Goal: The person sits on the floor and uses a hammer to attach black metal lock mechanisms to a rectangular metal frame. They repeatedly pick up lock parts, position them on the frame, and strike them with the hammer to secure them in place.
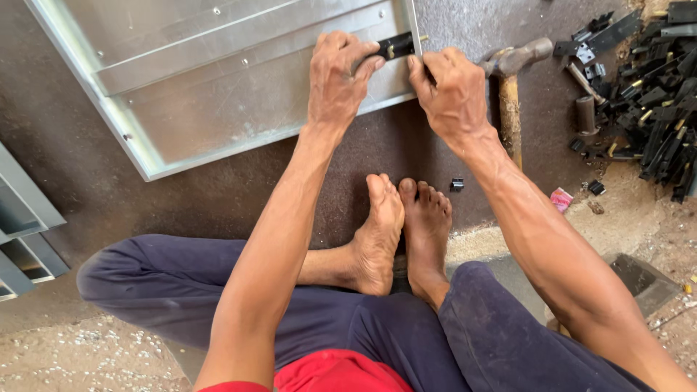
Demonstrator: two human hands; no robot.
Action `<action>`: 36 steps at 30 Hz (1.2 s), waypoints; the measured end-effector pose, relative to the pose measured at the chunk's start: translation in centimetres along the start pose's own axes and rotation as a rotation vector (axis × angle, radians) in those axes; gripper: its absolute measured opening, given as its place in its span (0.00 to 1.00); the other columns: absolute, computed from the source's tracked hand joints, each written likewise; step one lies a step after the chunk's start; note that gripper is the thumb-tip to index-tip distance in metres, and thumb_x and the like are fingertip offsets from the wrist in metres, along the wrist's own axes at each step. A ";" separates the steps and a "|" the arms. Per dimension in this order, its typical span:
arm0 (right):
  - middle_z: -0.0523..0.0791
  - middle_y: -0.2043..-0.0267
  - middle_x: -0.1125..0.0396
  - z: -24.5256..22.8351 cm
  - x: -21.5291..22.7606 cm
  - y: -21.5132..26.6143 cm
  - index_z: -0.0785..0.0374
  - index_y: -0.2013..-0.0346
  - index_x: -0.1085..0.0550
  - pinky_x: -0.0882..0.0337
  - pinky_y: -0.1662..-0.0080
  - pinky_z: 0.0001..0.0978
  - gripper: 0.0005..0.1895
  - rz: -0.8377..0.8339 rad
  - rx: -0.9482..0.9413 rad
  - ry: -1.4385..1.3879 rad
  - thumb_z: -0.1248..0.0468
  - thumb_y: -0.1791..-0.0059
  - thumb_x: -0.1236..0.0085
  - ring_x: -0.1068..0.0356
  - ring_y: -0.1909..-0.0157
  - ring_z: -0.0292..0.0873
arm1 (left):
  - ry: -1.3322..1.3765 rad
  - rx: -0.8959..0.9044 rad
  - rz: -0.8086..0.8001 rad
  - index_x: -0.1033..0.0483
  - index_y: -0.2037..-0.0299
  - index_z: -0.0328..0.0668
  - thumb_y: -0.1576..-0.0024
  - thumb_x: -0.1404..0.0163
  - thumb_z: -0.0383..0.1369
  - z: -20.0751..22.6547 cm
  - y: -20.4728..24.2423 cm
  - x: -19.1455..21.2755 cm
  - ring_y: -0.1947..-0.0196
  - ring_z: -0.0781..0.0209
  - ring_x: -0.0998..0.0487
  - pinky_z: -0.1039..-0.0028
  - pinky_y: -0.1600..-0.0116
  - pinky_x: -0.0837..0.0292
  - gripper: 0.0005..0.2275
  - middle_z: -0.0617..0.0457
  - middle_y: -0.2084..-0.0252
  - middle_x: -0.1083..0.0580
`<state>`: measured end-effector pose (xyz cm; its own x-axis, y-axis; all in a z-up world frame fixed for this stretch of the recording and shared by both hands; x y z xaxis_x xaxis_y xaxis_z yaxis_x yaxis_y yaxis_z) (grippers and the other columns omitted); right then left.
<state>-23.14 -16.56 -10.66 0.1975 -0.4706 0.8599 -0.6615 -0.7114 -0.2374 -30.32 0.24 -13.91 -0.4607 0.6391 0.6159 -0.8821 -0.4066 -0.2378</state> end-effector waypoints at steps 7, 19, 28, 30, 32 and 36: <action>0.56 0.50 0.30 -1.8 7.9 3.5 0.72 0.43 0.28 0.30 0.45 0.45 0.20 0.043 -0.146 0.072 0.59 0.42 0.35 0.31 0.46 0.56 | 0.000 -0.063 -0.003 0.17 0.60 0.43 0.47 0.34 0.33 1.1 -0.5 0.9 0.59 0.59 0.27 0.68 0.51 0.29 0.08 0.56 0.63 0.25; 0.40 0.75 0.35 4.7 11.1 15.9 0.67 0.50 0.31 0.34 0.78 0.36 0.13 -0.099 -0.829 -0.328 0.59 0.42 0.50 0.36 0.79 0.37 | 0.074 -0.057 0.055 0.17 0.64 0.45 0.51 0.31 0.38 -0.2 -0.9 -0.1 0.61 0.61 0.27 0.67 0.53 0.29 0.11 0.57 0.65 0.23; 0.41 0.79 0.38 2.3 3.7 13.7 0.66 0.65 0.31 0.37 0.74 0.35 0.21 -0.165 -0.611 -0.504 0.51 0.39 0.49 0.40 0.76 0.34 | -0.073 -0.049 0.065 0.20 0.72 0.42 0.52 0.32 0.31 0.7 -1.7 -0.1 0.63 0.55 0.31 0.61 0.56 0.36 0.08 0.52 0.69 0.28; 0.42 0.81 0.41 1.7 3.3 14.1 0.66 0.65 0.33 0.40 0.75 0.36 0.22 -0.142 -0.536 -0.449 0.50 0.40 0.50 0.42 0.78 0.36 | -0.087 -0.005 0.034 0.21 0.72 0.42 0.51 0.33 0.32 0.4 -0.5 -1.0 0.63 0.56 0.31 0.62 0.55 0.35 0.08 0.54 0.69 0.28; 0.42 0.82 0.42 1.4 3.0 12.9 0.67 0.66 0.34 0.42 0.77 0.36 0.23 -0.125 -0.472 -0.385 0.49 0.40 0.51 0.42 0.80 0.36 | -0.123 0.048 0.017 0.22 0.73 0.42 0.49 0.34 0.34 -0.4 -0.6 -1.7 0.64 0.59 0.31 0.66 0.55 0.33 0.09 0.55 0.71 0.29; 0.42 0.82 0.42 1.1 3.2 10.8 0.66 0.67 0.34 0.41 0.80 0.36 0.24 -0.164 -0.514 -0.314 0.48 0.40 0.54 0.42 0.82 0.37 | -0.119 0.039 0.027 0.21 0.74 0.43 0.52 0.34 0.33 -0.4 -1.0 -2.0 0.64 0.59 0.32 0.66 0.56 0.34 0.08 0.56 0.71 0.29</action>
<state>-28.89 -26.33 -10.99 0.4776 -0.5630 0.6745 -0.8527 -0.4819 0.2016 -28.55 -0.36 -15.18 -0.4669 0.5468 0.6950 -0.8642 -0.4490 -0.2273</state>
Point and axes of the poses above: each hand's wrist, its own y-axis away from the middle knuckle, its own x-axis out of the back of the hand, z = x × y, the point moved 7 cm from there along -y, towards the middle knuckle
